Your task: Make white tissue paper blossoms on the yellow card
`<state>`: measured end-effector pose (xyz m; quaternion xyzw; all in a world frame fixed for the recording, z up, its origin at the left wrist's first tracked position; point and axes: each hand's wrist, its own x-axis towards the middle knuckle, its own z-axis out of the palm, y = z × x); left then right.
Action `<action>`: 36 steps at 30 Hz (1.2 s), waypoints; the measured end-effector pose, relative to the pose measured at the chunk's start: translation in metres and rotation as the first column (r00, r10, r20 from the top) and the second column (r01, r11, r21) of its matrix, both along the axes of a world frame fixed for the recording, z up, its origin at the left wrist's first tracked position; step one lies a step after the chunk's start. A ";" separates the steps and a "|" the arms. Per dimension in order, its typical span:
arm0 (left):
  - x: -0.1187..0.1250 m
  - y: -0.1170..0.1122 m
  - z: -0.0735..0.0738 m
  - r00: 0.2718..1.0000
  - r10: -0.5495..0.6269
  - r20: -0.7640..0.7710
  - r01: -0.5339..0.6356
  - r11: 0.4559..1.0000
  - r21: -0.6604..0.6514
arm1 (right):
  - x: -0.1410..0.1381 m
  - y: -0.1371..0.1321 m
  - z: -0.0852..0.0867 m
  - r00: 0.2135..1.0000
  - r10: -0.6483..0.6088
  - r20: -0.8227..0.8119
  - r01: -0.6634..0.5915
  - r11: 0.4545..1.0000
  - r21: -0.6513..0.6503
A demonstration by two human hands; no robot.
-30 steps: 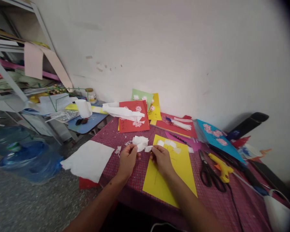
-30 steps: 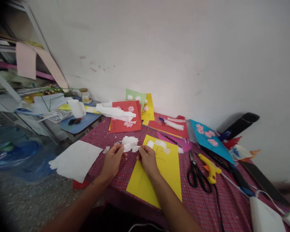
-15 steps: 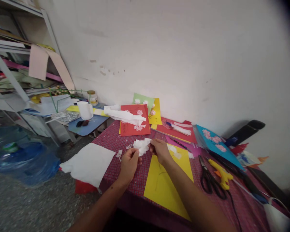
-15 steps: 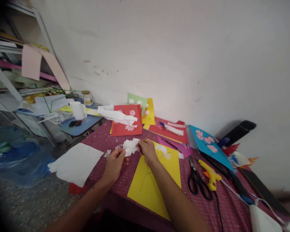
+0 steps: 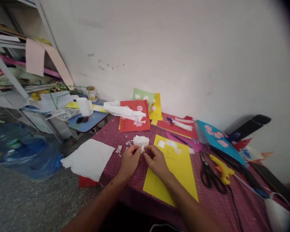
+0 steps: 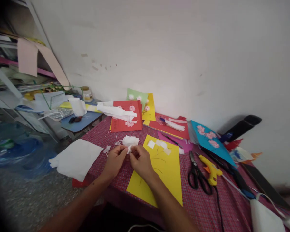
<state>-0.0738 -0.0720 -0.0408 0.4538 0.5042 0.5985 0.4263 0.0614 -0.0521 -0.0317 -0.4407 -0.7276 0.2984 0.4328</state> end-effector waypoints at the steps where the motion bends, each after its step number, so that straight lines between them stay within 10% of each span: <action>1: 0.000 -0.001 0.001 0.999 -0.001 -0.037 0.002 1.000 0.010 | -0.002 -0.001 -0.002 1.000 -0.010 0.003 0.010 1.000 0.006; 27: 0.002 0.005 -0.007 0.992 0.041 0.119 -0.034 0.998 -0.057 | 0.015 0.009 0.000 0.869 -0.227 -0.440 0.073 0.938 -0.339; 36: 0.003 0.002 -0.007 0.998 -0.053 0.035 0.055 0.996 -0.067 | -0.002 0.056 0.026 0.905 -0.168 -0.390 -0.018 0.902 -0.431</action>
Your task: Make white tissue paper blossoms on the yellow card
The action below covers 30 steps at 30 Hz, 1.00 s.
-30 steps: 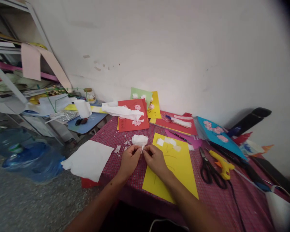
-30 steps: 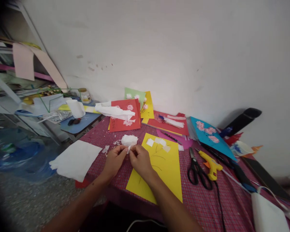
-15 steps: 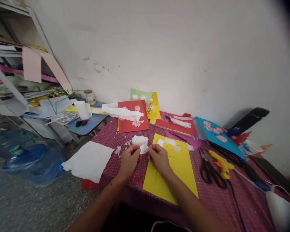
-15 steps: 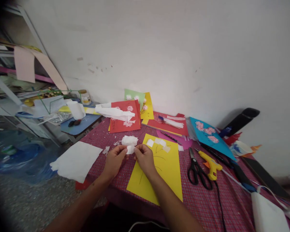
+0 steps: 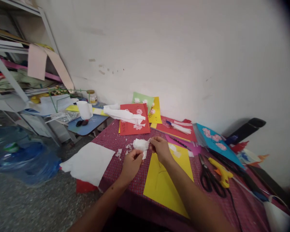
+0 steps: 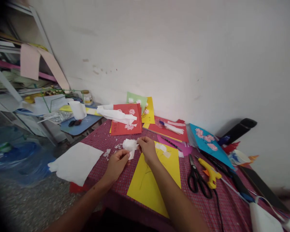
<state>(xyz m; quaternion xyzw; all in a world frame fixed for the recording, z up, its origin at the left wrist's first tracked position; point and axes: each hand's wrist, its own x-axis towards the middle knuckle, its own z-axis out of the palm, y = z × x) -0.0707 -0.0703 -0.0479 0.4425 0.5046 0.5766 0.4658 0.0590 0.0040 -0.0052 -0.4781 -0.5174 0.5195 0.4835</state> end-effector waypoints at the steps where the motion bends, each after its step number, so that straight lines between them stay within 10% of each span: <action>1: 0.000 0.000 0.001 1.000 -0.001 -0.003 0.001 1.000 0.003 | -0.005 0.006 0.000 0.999 0.008 0.031 -0.007 1.000 -0.025; 7: 0.000 -0.001 0.005 1.000 0.011 0.002 -0.011 1.000 -0.014 | 0.000 0.021 -0.009 0.977 0.002 0.214 0.003 1.000 -0.021; 12: 0.001 0.000 0.002 1.000 0.010 0.027 -0.009 1.000 -0.020 | 0.027 0.004 -0.015 0.873 -0.149 0.464 0.044 0.972 0.230; 30: 0.019 0.001 0.005 0.978 -0.105 0.178 0.109 0.994 -0.014 | 0.024 -0.054 -0.026 0.954 -0.006 0.301 -0.114 0.919 0.378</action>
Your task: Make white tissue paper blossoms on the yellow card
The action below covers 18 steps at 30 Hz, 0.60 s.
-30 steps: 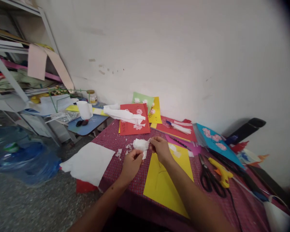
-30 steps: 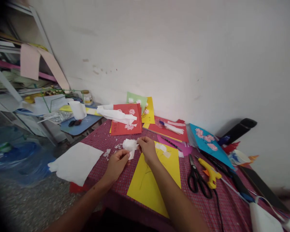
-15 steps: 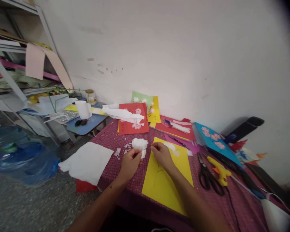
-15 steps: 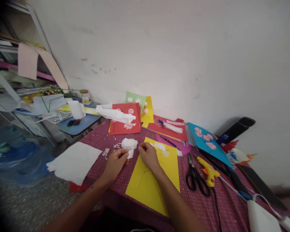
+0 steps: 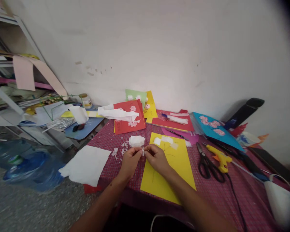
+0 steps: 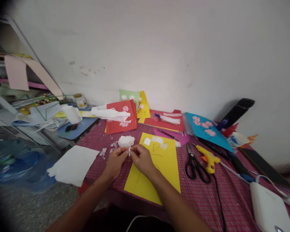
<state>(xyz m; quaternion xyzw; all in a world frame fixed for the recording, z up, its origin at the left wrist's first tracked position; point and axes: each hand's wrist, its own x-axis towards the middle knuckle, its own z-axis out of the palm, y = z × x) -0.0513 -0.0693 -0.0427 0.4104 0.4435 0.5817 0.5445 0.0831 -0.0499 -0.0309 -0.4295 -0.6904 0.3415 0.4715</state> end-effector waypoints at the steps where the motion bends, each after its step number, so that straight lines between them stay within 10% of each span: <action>1: 0.000 -0.001 0.000 1.000 -0.002 -0.012 0.002 1.000 0.005 | 0.000 0.000 0.000 1.000 0.002 -0.008 -0.003 1.000 -0.017; 18: -0.003 -0.001 -0.003 0.999 0.004 -0.050 -0.003 1.000 0.003 | 0.000 0.006 -0.014 0.986 0.037 -0.163 -0.071 0.975 -0.209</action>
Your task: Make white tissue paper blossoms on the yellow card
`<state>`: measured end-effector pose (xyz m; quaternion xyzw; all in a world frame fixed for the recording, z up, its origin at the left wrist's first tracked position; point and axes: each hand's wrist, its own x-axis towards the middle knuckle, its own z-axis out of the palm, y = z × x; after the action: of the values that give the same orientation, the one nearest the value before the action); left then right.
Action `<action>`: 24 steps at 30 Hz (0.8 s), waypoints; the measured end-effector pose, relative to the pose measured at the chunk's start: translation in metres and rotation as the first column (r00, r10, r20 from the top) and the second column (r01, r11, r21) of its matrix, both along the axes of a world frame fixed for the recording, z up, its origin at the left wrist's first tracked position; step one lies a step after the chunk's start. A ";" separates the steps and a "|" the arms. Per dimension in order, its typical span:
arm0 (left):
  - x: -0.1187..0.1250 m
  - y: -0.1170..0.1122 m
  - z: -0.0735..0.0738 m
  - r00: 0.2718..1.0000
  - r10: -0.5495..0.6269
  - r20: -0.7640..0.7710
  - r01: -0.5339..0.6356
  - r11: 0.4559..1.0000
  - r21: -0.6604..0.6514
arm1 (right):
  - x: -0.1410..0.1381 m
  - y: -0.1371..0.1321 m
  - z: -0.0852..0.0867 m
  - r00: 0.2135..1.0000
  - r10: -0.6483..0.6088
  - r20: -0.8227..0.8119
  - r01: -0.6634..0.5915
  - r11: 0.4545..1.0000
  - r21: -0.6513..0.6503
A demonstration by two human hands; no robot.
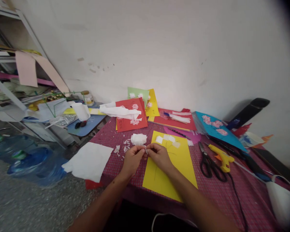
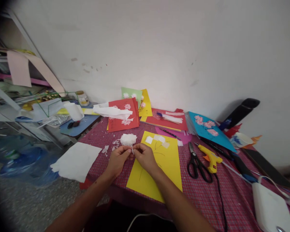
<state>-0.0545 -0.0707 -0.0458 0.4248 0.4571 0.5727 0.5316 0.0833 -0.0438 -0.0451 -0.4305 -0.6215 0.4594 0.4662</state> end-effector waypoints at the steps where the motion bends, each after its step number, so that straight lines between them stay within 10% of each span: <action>1: 0.000 0.000 0.000 1.000 0.001 -0.001 -0.001 1.000 0.005 | 0.000 0.000 0.000 1.000 0.014 -0.013 -0.014 1.000 -0.006; 24: -0.002 -0.003 0.001 0.961 0.057 -0.271 -0.032 0.995 0.095 | 0.005 0.002 0.011 0.986 0.018 -0.168 -0.055 0.975 -0.216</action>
<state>-0.0560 -0.0736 -0.0447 0.5128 0.5096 0.5402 0.4307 0.0884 -0.0421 -0.0338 -0.4284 -0.5340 0.5680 0.4568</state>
